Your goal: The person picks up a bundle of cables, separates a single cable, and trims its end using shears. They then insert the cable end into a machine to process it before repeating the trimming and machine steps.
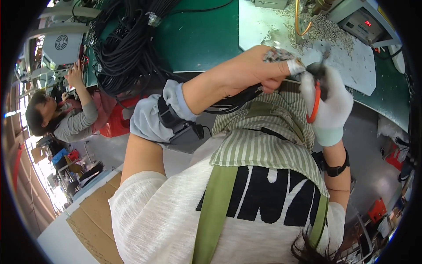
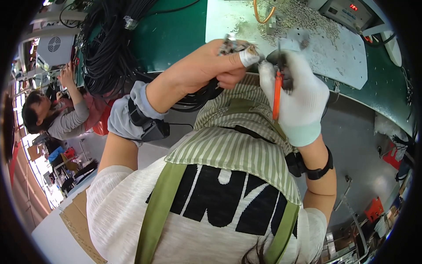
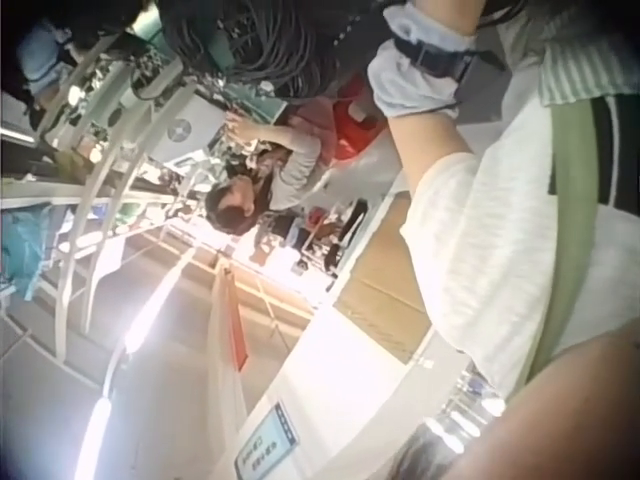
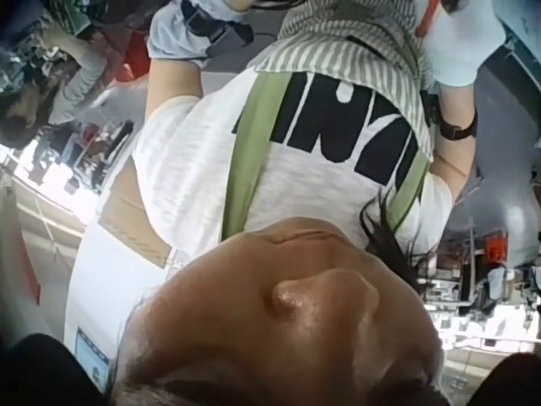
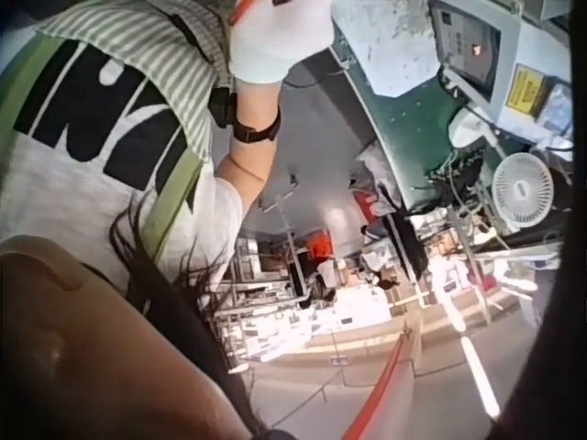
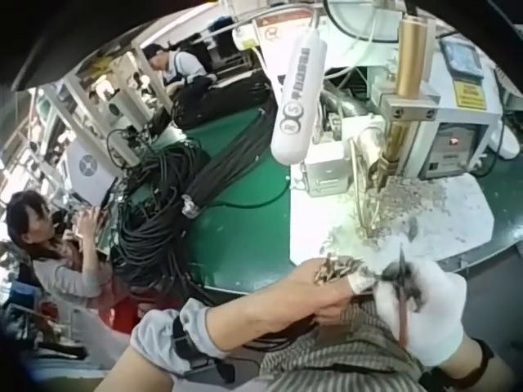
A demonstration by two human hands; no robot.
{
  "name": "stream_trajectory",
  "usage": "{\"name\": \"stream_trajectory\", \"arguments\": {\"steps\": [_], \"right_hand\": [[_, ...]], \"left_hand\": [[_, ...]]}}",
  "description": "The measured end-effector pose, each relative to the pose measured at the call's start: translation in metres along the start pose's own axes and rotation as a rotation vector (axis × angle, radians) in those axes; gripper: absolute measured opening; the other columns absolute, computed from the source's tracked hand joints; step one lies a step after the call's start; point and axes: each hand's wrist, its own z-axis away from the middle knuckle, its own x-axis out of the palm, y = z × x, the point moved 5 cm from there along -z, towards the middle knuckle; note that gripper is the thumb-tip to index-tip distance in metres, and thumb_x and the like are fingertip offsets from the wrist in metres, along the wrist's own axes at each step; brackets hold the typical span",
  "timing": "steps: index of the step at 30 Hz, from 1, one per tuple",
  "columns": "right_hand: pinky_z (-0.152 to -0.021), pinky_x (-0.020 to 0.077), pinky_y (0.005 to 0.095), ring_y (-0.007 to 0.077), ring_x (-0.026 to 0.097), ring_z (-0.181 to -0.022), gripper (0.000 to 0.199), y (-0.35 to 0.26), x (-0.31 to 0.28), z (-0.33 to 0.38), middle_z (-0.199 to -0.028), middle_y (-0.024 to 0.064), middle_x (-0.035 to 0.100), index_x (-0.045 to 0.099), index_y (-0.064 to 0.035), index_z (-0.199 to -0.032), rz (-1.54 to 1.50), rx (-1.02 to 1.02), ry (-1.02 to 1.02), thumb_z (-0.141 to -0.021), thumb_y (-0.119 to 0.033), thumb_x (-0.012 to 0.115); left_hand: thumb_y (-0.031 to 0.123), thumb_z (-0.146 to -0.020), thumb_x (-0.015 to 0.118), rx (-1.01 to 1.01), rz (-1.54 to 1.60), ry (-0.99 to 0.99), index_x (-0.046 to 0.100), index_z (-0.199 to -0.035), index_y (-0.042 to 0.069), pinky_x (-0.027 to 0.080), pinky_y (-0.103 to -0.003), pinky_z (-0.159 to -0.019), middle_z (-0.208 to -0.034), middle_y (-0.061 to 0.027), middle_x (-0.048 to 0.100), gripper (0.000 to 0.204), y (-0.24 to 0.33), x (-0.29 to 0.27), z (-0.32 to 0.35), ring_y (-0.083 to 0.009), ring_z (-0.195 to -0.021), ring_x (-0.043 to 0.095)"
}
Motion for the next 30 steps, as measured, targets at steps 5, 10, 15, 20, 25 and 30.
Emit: {"name": "stream_trajectory", "arguments": {"steps": [5,10,15,20,25,30], "right_hand": [[-0.053,0.0463,0.0268,0.0188,0.057,-0.052,0.028,-0.037,0.017,0.002,-0.068,0.0072,0.061,0.062,-0.006,-0.099,0.141,-0.294,-0.121,-0.074,-0.01,0.074],[-0.052,0.0469,0.028,0.0196,0.058,-0.052,0.028,-0.034,0.044,0.001,-0.066,0.0065,0.06,0.061,-0.0075,-0.097,0.268,-0.282,-0.187,-0.074,-0.012,0.075],[-0.052,0.0464,0.0269,0.0164,0.058,-0.052,0.023,-0.034,0.033,-0.002,-0.065,0.0067,0.06,0.06,-0.005,-0.097,0.06,-0.258,-0.082,-0.076,-0.009,0.071],[-0.058,0.0483,0.0234,0.0095,0.062,-0.06,0.017,-0.015,-0.025,-0.008,-0.07,0.0074,0.063,0.062,-0.0004,-0.093,-0.022,0.083,0.23,-0.079,-0.005,0.067],[-0.056,0.0477,0.0233,0.0079,0.061,-0.059,0.02,-0.011,-0.048,-0.009,-0.069,0.0062,0.063,0.062,-0.0001,-0.095,-0.134,0.318,0.269,-0.077,-0.007,0.07],[-0.055,0.0476,0.0238,0.011,0.061,-0.056,0.019,-0.022,-0.036,-0.004,-0.069,0.0081,0.063,0.062,-0.0005,-0.094,0.059,0.106,0.172,-0.078,-0.008,0.07]], "left_hand": [[0.022,-0.097,0.05,0.251,0.034,0.152,0.044,-0.076,0.009,0.039,-0.027,-0.063,-0.061,0.0052,0.037,0.026,0.009,-0.01,0.0,-0.0093,-0.065,0.044],[0.022,-0.098,0.047,0.265,0.229,0.285,0.04,-0.073,0.011,0.04,-0.027,-0.07,-0.061,0.0061,0.036,0.028,0.005,-0.017,0.001,-0.0106,-0.071,0.047],[0.02,-0.098,0.046,0.278,0.436,0.28,0.04,-0.075,0.011,0.041,-0.028,-0.072,-0.062,0.0046,0.038,0.025,0.002,-0.016,0.0,-0.0117,-0.074,0.048],[0.02,-0.098,0.047,0.33,0.191,0.293,0.042,-0.08,0.01,0.041,-0.027,-0.064,-0.065,0.003,0.043,0.02,0.008,0.019,-0.014,-0.0107,-0.07,0.047],[0.021,-0.098,0.046,0.208,0.136,0.156,0.046,-0.086,0.009,0.039,-0.027,-0.059,-0.068,0.0028,0.044,0.018,0.016,0.049,-0.024,-0.0103,-0.067,0.044],[0.023,-0.101,0.042,0.225,0.253,0.033,0.047,-0.092,0.009,0.038,-0.026,-0.059,-0.069,0.0034,0.04,0.017,0.015,0.031,-0.017,-0.0104,-0.065,0.04]]}}
